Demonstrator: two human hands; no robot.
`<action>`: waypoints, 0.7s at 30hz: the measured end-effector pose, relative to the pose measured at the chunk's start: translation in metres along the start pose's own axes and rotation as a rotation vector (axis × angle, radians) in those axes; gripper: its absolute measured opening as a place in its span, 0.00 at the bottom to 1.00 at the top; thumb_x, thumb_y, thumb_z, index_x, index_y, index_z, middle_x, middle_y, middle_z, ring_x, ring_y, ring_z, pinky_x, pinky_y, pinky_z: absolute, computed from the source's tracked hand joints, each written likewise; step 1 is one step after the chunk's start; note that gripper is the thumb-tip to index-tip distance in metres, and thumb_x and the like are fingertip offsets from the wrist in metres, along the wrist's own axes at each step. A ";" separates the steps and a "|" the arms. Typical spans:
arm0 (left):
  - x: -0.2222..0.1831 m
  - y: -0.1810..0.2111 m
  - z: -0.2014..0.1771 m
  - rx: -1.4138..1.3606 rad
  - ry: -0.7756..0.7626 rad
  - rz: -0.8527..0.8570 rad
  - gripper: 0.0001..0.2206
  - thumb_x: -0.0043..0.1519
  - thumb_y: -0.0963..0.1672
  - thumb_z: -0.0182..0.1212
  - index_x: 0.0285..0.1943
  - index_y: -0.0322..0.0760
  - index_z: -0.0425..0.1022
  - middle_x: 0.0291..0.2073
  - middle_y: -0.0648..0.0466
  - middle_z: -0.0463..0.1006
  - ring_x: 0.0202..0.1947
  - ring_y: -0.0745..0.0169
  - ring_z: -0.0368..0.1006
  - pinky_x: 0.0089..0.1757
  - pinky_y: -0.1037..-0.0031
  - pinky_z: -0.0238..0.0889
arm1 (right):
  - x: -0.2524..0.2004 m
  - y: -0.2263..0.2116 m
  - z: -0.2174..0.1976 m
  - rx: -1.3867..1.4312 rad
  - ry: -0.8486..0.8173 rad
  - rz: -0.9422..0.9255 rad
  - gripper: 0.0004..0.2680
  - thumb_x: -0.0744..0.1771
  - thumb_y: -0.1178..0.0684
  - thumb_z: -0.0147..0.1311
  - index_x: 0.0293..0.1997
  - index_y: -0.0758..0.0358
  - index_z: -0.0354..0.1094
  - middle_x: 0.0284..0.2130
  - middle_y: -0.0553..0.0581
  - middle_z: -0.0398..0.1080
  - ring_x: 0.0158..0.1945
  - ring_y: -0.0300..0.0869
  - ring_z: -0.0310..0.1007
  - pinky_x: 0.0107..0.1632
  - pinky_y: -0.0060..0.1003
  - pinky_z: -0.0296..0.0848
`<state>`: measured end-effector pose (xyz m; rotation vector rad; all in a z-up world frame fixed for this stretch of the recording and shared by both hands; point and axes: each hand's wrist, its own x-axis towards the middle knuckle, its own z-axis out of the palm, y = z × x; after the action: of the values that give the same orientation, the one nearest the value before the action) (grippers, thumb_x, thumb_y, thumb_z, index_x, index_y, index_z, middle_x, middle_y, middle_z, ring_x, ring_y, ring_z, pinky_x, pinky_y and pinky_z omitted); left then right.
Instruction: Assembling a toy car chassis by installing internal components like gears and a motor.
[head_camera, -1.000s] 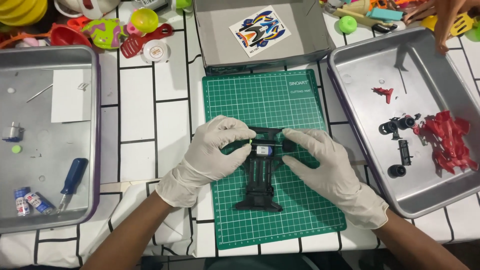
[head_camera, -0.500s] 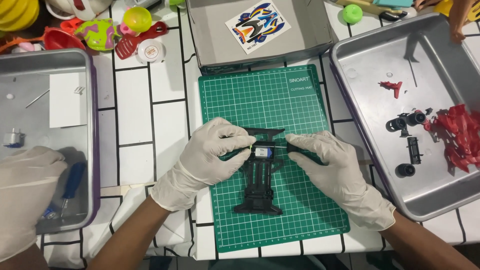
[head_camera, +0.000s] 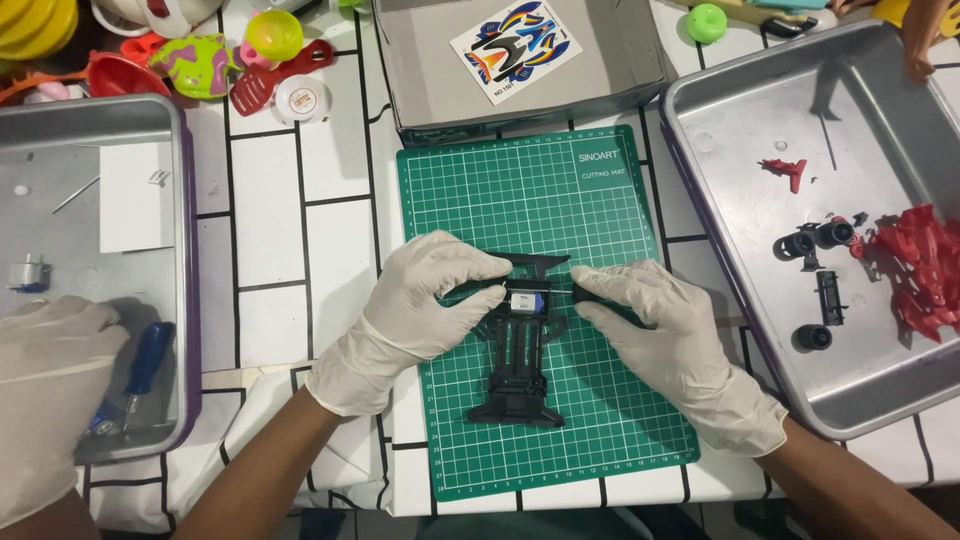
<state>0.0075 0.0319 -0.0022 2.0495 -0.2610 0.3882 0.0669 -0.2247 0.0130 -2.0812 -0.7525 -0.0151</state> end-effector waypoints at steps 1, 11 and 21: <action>0.000 0.000 -0.001 0.000 0.001 0.001 0.09 0.55 0.40 0.72 0.44 0.45 0.85 0.38 0.58 0.86 0.38 0.54 0.80 0.42 0.68 0.70 | 0.001 -0.001 0.000 -0.001 0.000 -0.001 0.12 0.59 0.62 0.69 0.45 0.60 0.81 0.34 0.57 0.82 0.37 0.46 0.81 0.39 0.35 0.79; 0.003 0.005 -0.003 -0.026 -0.006 -0.004 0.10 0.55 0.38 0.70 0.44 0.41 0.85 0.38 0.54 0.86 0.39 0.51 0.79 0.42 0.66 0.69 | 0.000 -0.002 0.001 -0.059 -0.020 0.006 0.13 0.60 0.61 0.69 0.47 0.58 0.81 0.36 0.56 0.82 0.42 0.46 0.81 0.43 0.36 0.79; 0.000 -0.003 -0.001 -0.022 -0.005 -0.050 0.09 0.55 0.40 0.74 0.42 0.46 0.86 0.36 0.60 0.87 0.37 0.59 0.79 0.41 0.71 0.68 | 0.002 -0.011 0.003 -0.041 -0.010 0.072 0.13 0.59 0.61 0.70 0.46 0.57 0.81 0.36 0.55 0.81 0.39 0.44 0.81 0.42 0.35 0.79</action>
<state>0.0084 0.0342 -0.0040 2.0311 -0.2156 0.3483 0.0623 -0.2170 0.0198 -2.1474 -0.6883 0.0206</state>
